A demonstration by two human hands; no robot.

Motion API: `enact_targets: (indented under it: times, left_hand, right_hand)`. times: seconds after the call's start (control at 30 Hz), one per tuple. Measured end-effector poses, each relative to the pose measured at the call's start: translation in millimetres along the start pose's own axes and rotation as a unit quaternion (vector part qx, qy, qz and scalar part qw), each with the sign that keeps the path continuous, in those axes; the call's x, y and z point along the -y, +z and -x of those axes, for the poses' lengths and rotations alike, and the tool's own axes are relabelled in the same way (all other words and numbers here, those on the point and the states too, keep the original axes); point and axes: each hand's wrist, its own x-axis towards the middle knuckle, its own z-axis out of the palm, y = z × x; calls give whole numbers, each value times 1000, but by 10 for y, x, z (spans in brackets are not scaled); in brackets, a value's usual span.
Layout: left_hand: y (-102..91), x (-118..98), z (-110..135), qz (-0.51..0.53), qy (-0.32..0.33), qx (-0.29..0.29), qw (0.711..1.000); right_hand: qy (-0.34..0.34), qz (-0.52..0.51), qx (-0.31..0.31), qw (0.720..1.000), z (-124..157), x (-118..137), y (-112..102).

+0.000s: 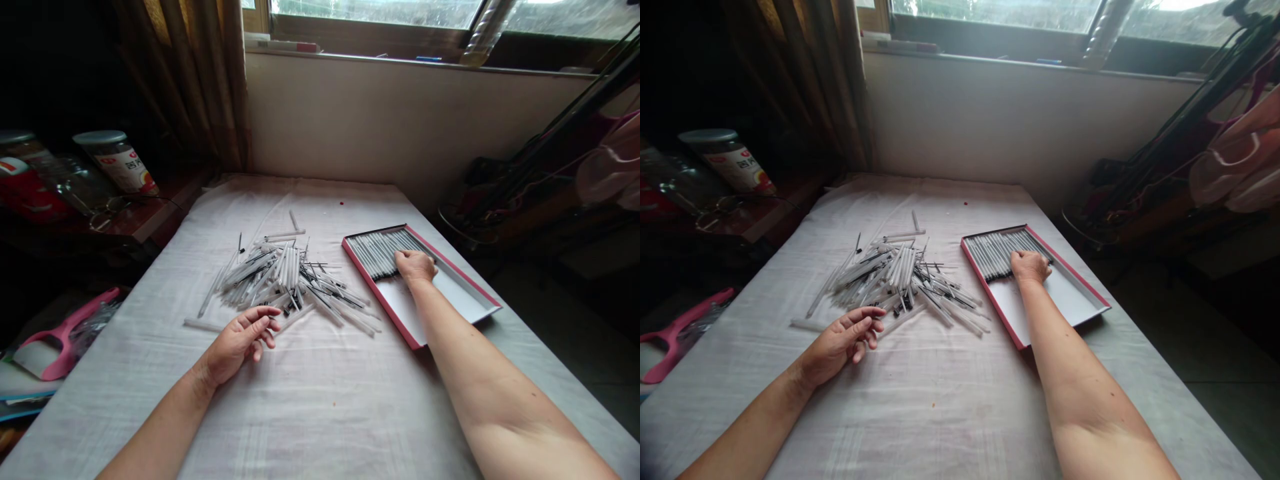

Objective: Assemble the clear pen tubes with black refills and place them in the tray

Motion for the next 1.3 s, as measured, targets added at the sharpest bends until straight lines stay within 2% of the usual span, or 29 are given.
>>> enact_targets:
  times: [0.1, 0.17, 0.23, 0.3, 0.37, 0.43, 0.53, 0.63, 0.73, 0.83, 0.9, 0.93, 0.97, 1.03, 1.13, 1.23, 1.3]
  left_hand:
    - [-8, 2, 5, -3, 2, 0, 1000]
    - [-13, 3, 6, -6, 4, 0, 1000]
    - [-14, 3, 6, -7, 5, 2, 1000]
    - [-11, 4, 5, -5, 6, 3, 1000]
    - [-7, 12, 4, -3, 10, 1, 1000]
    - [-4, 28, 2, -3, 16, -6, 1000]
    - [7, 55, -2, -7, 35, -20, 999]
    - [37, 71, -11, -27, 60, -30, 997]
    - [85, 94, -18, -68, 111, -55, 990]
    - [129, 138, 2, -139, 174, -91, 971]
    - [149, 166, 32, -203, 212, -110, 950]
    - [154, 175, 48, -242, 237, -121, 933]
    - [157, 181, 62, -284, 269, -133, 911]
    - [154, 184, 79, -369, 344, -157, 849]
    - [132, 180, 72, -462, 444, -177, 747]
    - [93, 170, 54, -513, 493, -199, 674]
    - [60, 152, 49, -532, 495, -227, 649]
  right_hand:
    - [-11, -4, -8, 1000, 38, 52, -100]
    - [-47, -33, -22, 998, 134, 108, -192]
    - [-129, -94, -25, 987, 317, 176, -274]
    - [-235, -139, 18, 962, 577, 246, -315]
    - [-312, -116, 86, 939, 864, 311, -305]
    - [-357, -41, 97, 928, 1114, 367, -258]
    - [-377, 73, 94, 918, 1335, 431, -185]
    - [-367, 117, 87, 919, 1385, 452, -182]
    - [-346, 70, 52, 934, 1377, 414, -261]
    - [-322, -56, -22, 945, 1425, 346, -382]
    - [-303, -162, -58, 937, 1515, 315, -445]
    - [-290, -217, -55, 931, 1578, 311, -462]
    - [-275, -270, -34, 922, 1649, 315, -466]
    - [-251, -367, 55, 894, 1802, 347, -437]
    - [-260, -432, 192, 842, 2001, 429, -330]
    - [-268, -447, 241, 819, 2108, 498, -225]
    - [-265, -449, 249, 816, 2131, 525, -188]
